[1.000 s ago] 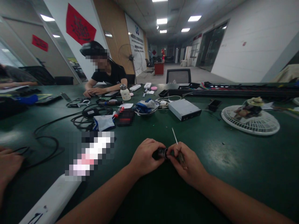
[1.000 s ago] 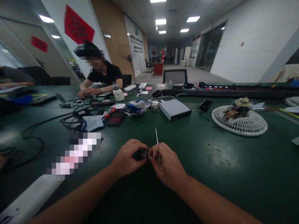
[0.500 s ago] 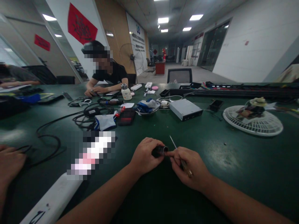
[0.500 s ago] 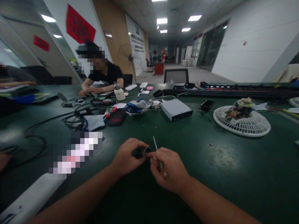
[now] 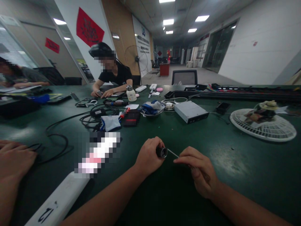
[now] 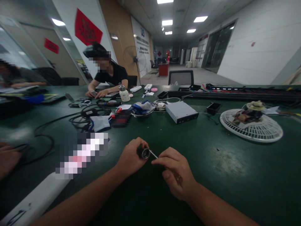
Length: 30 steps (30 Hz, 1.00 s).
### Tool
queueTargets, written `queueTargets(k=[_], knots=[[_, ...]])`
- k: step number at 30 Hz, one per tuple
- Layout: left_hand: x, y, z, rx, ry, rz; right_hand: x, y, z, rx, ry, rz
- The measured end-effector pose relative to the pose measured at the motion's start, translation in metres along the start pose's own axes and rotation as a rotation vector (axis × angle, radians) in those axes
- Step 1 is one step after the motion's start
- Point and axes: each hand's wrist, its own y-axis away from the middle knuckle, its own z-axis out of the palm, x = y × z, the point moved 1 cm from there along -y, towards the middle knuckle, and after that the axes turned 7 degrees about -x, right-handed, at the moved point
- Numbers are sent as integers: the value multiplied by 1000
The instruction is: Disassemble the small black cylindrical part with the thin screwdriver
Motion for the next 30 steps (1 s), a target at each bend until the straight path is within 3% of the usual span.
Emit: queueTargets(k=[11,18,25,30], knots=[[2,1,0,-50,-8,38,-1,-5,6,-107,-105,-56],[3,1,0,-81,-18,98,2,-2,5,-43,-32,-14],[3,0,0,-83,-27,107,-3,-4,4,-153,-81,-48],[3,0,1,-114,-32,131,0,-1,5,-63,-18,-18]])
